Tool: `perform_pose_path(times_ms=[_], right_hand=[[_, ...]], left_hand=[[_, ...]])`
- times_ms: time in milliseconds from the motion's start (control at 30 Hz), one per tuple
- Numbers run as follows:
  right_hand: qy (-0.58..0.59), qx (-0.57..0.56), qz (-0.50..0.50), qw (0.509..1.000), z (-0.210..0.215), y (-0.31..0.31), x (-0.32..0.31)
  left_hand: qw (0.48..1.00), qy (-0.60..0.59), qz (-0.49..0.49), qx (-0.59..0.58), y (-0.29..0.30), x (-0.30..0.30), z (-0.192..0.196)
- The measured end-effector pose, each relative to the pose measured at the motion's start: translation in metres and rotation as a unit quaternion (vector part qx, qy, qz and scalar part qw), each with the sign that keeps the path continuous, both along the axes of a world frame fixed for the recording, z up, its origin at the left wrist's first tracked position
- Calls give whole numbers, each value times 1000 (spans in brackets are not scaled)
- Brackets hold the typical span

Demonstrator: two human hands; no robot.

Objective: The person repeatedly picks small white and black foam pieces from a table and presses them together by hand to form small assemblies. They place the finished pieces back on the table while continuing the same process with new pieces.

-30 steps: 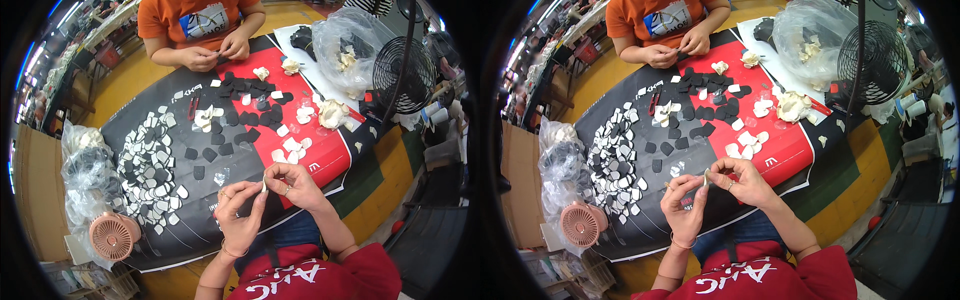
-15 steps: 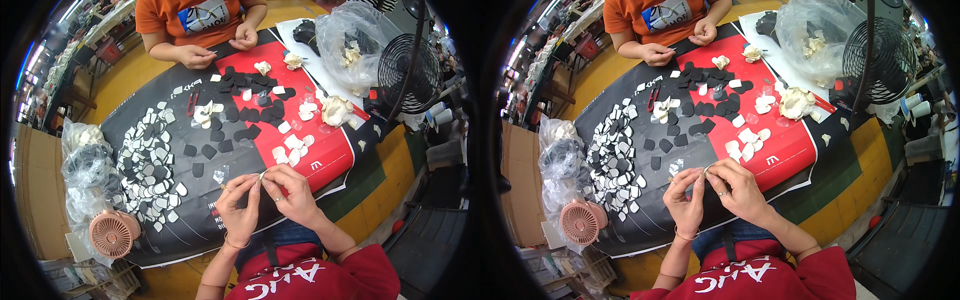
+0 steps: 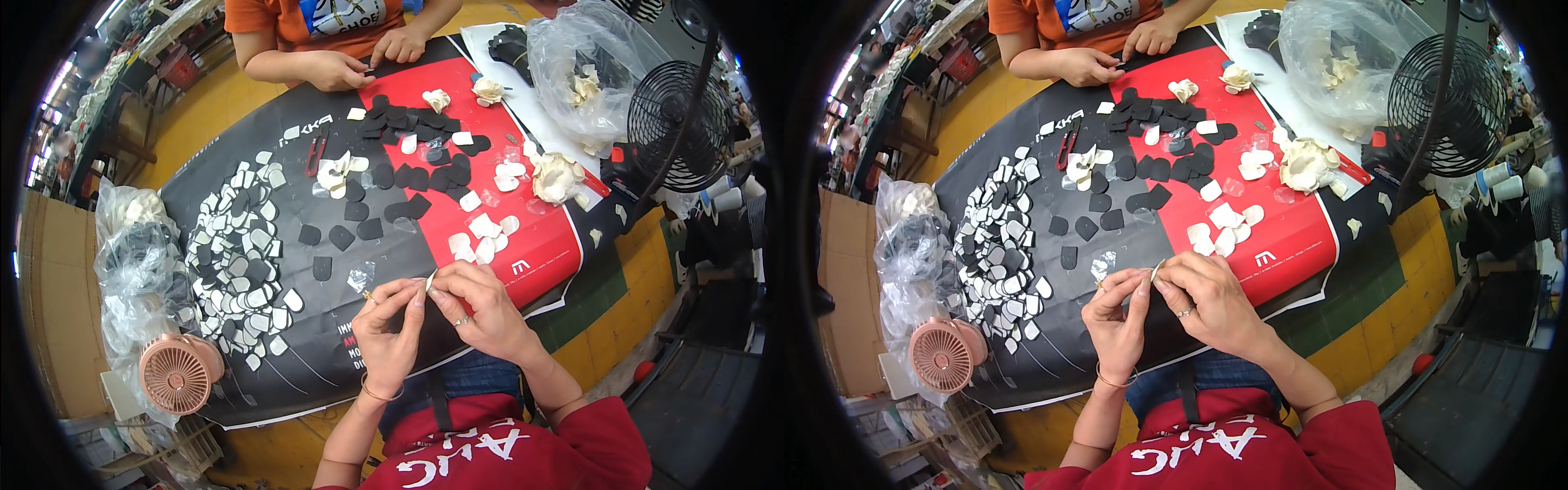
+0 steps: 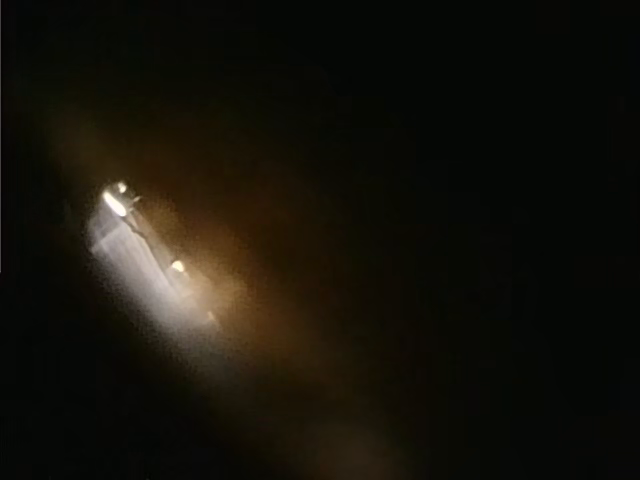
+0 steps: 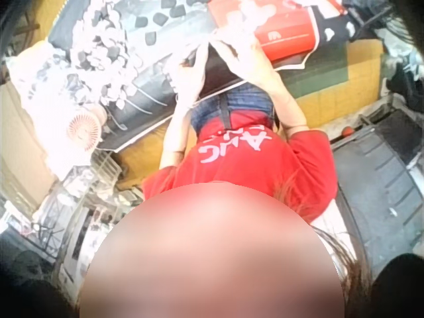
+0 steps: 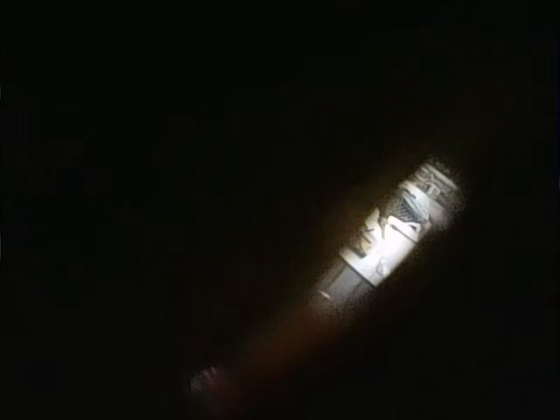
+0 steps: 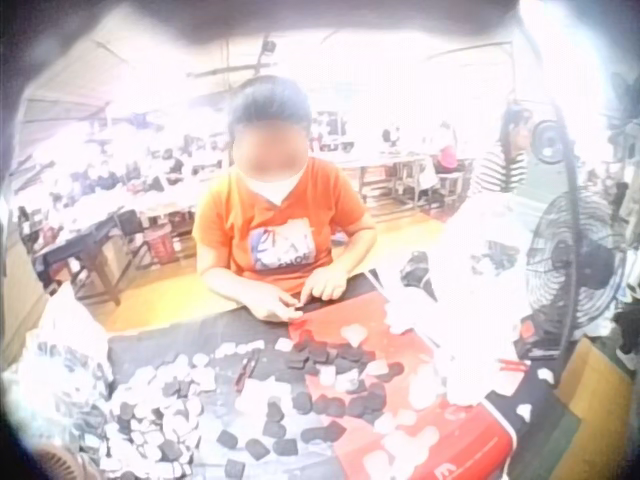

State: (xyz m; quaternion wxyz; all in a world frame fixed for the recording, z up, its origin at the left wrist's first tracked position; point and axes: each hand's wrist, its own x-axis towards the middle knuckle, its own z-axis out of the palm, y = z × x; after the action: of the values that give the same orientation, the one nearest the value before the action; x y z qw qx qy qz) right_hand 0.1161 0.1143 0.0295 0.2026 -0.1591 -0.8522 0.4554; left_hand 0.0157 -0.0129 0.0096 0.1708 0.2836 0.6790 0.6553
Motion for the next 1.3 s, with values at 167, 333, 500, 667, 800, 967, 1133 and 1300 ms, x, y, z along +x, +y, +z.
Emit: perform_pose_path(times_ms=[167,333,500,667,800,967,1133,1300], right_hand=[[-12,9,7,1000,1,2,1],[-13,19,10,1000,1,3,-2],[-9,29,13,999,-1,5,-3],[-11,41,14,999,-2,6,-4],[-8,77,12,997,-3,6,-7],[-12,122,5,992,-1,6,-8],[-38,137,-73,987,6,25,-3],[-113,122,-145,975,5,27,-9]], left_hand=[[1000,12,-1,-7,1,-3,-1],[1000,12,-3,-12,2,-5,-2],[1000,7,-13,-25,3,-9,-2],[999,19,-26,-40,3,-13,1],[994,66,-42,-73,2,-19,5],[993,82,-37,-80,-2,-27,2],[994,47,73,-61,-16,-45,-8],[997,-41,59,-13,-25,-41,-9]])
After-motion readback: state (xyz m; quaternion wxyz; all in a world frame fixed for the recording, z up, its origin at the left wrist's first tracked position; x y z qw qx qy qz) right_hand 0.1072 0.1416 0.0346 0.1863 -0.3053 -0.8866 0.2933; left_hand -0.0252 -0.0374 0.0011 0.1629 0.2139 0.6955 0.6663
